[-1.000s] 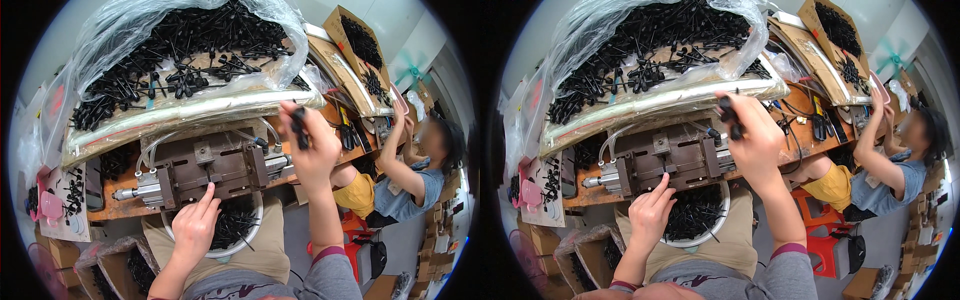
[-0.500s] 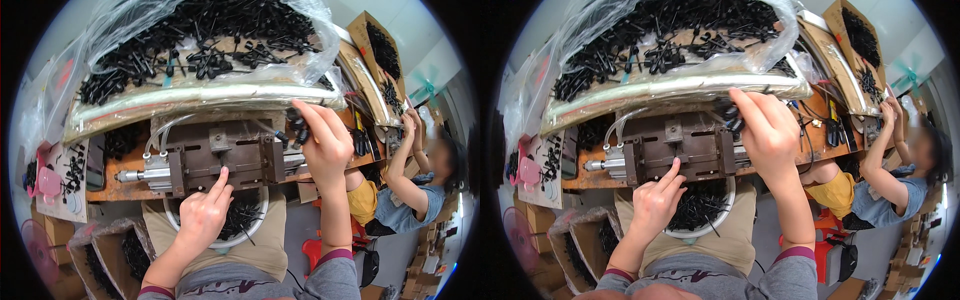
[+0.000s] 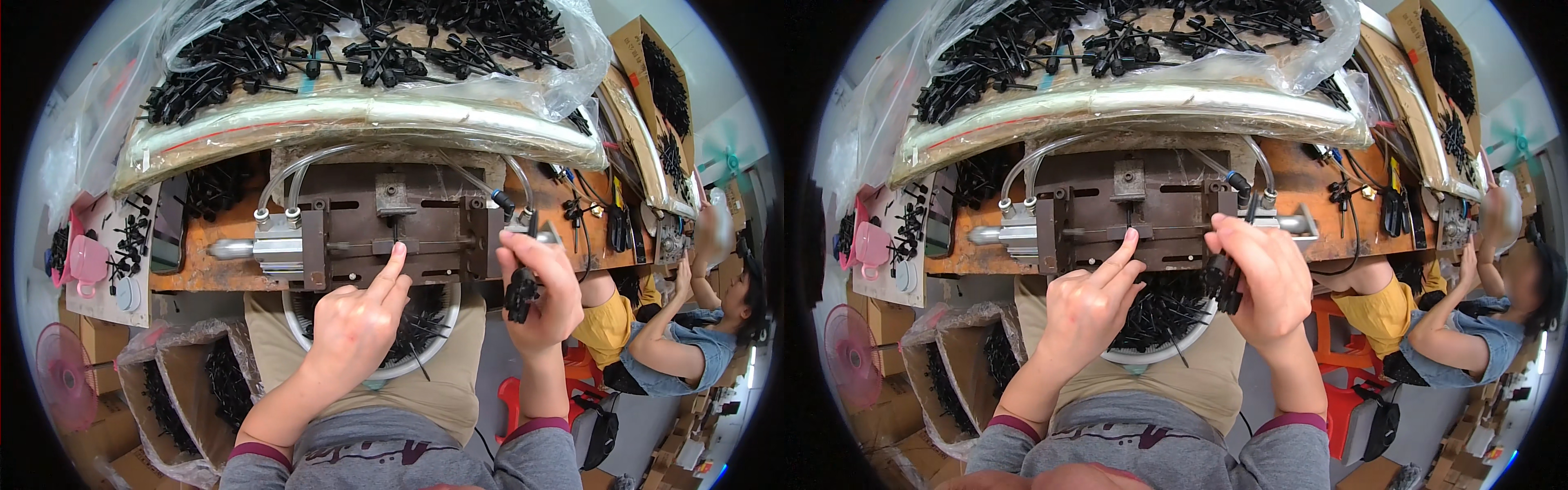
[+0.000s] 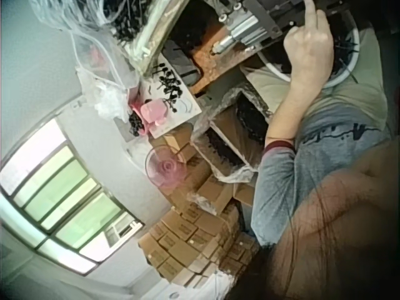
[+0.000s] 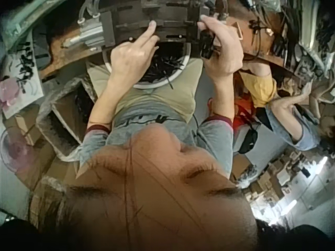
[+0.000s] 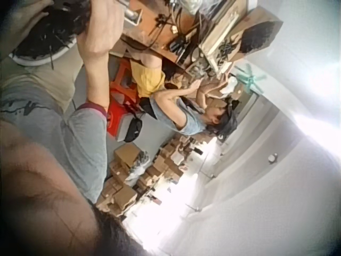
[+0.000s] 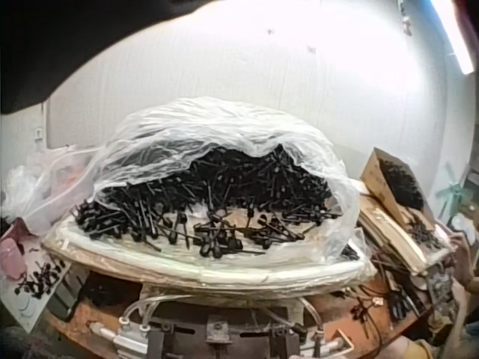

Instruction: Assembling black plastic components using a clamping fixture at an industrial workbench.

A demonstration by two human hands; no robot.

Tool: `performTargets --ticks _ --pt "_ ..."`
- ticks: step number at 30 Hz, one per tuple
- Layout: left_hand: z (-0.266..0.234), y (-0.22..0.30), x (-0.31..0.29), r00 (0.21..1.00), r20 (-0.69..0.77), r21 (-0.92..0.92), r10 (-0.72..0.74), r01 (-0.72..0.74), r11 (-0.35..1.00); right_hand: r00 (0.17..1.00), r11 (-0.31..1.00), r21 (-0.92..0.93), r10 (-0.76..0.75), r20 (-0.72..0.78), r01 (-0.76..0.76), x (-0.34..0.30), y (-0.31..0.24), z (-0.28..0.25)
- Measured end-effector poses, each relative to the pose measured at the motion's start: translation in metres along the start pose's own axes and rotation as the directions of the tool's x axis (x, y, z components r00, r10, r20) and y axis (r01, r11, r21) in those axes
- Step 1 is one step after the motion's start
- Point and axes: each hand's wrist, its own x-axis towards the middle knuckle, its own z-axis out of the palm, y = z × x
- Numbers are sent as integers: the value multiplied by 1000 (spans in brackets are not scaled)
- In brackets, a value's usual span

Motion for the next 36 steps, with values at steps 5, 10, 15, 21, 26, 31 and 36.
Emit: performTargets --ticks 5,10,15,21,26,31,36 --pt "-1 -2 1 1000 -8 -24 -10 9 1000 996 1000 18 0 88 -2 -9 -12 -4" --pt "0 -4 0 998 -67 -74 -8 4 997 991 998 65 5 132 -14 -25 -21 -6" --pt "-10 5 -4 999 2 -47 53 -53 998 988 985 96 133 80 -141 -35 -26 0" --pt "-28 2 -25 959 201 -199 199 -159 967 993 981 156 111 40 -116 -49 -29 9" --pt "-21 10 -35 999 34 -468 1 15 884 996 975 204 79 41 -86 -60 -37 20" --pt "-22 11 -32 997 -77 -544 22 -60 837 1000 977 212 23 16 -26 -64 -43 25" --pt "-35 15 -35 999 -44 -532 -28 1 847 1000 976 217 1 -23 4 -63 -47 30"
